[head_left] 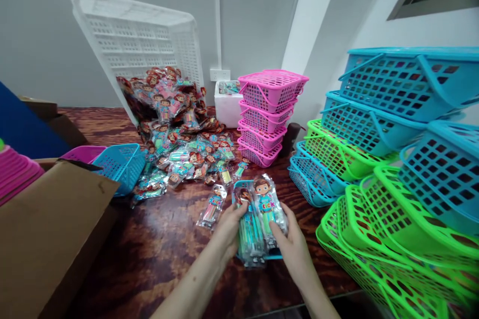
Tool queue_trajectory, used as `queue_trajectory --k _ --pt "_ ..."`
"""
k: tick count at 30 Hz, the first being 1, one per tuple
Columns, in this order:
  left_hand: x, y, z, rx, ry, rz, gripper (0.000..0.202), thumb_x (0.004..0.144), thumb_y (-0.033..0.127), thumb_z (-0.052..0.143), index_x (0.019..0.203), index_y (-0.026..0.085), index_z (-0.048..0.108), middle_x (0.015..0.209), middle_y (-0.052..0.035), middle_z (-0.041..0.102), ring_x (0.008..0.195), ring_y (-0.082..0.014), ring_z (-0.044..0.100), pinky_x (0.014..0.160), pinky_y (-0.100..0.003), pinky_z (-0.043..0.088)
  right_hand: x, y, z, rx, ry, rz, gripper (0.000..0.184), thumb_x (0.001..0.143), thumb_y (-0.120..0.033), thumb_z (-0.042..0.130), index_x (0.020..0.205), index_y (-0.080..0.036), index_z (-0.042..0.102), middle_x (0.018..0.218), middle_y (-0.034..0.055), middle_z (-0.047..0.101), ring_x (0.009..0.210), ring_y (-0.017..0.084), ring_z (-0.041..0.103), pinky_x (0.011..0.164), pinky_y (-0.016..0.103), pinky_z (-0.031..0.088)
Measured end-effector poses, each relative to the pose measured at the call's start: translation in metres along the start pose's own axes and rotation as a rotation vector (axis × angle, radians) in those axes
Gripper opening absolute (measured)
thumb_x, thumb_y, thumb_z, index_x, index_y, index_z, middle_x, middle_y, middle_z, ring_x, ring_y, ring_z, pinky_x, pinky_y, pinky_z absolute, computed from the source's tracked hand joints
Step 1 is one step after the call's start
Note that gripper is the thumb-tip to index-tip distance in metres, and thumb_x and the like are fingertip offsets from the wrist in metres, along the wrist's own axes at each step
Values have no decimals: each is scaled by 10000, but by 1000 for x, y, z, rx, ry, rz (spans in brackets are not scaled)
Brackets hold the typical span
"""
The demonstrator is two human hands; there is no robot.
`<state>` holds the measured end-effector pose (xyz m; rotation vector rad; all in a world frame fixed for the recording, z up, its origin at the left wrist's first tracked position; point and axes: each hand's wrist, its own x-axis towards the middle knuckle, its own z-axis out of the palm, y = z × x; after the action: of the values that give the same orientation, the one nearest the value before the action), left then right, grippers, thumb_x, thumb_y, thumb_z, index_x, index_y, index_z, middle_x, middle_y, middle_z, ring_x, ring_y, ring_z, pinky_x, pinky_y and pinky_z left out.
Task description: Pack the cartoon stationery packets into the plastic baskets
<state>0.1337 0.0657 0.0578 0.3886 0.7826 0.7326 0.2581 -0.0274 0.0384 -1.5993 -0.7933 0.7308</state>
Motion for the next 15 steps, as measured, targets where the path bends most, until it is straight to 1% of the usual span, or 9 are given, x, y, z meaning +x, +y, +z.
queue_trajectory --k 2,3,5,7,9,11,13,15 --pt "3 -2 1 0 28 28 405 714 213 837 1065 153 644 861 -70 756 779 -237 740 765 -338 585 -1 2 1 -76 11 -51 636 832 -432 632 1413 -229 470 1396 92 579 1235 279 575 1068 421 415" --pt "4 -3 1 1 42 47 428 712 207 835 1090 160 641 891 -69 757 797 -236 739 771 -337 584 -1 3 1 -111 9 -73 621 834 -430 618 1406 -229 484 1403 89 574 1245 278 569 1073 420 413" --pt "5 -5 3 5 74 121 473 714 195 822 1145 177 626 974 -66 755 842 -229 735 799 -330 579 -2 6 1 -176 -5 -92 568 830 -442 592 1347 -211 546 1345 94 619 1211 280 594 1044 408 443" --pt "7 -5 4 24 100 226 502 722 186 802 1186 182 609 1059 -70 744 891 -223 728 835 -322 569 0 9 -1 -233 -12 -90 545 818 -456 576 1292 -188 584 1266 104 667 1138 280 636 983 389 488" --pt "8 -4 5 55 115 276 507 732 179 782 1204 176 598 1094 -75 736 915 -217 722 857 -313 561 2 9 -3 -288 -12 -83 543 802 -464 569 1256 -169 604 1186 110 703 1049 279 671 905 367 524" --pt "8 -1 5 83 117 234 501 735 173 776 1203 172 597 1052 -76 745 883 -217 727 838 -320 569 5 7 -7 -324 -29 -73 528 793 -465 565 1219 -158 621 1082 102 733 947 269 693 830 344 541" --pt "6 3 4 99 119 164 507 738 171 779 1212 176 597 971 -69 754 809 -217 733 785 -334 586 7 3 -10 -307 -81 -64 498 799 -459 562 1191 -159 627 1006 80 745 881 252 697 787 322 542" --pt "2 3 2 100 121 102 516 756 175 773 1238 182 589 912 -63 755 744 -214 732 735 -338 596 8 -1 -13 -251 -141 -70 464 823 -452 551 1182 -167 620 1015 65 741 888 239 694 789 306 538"
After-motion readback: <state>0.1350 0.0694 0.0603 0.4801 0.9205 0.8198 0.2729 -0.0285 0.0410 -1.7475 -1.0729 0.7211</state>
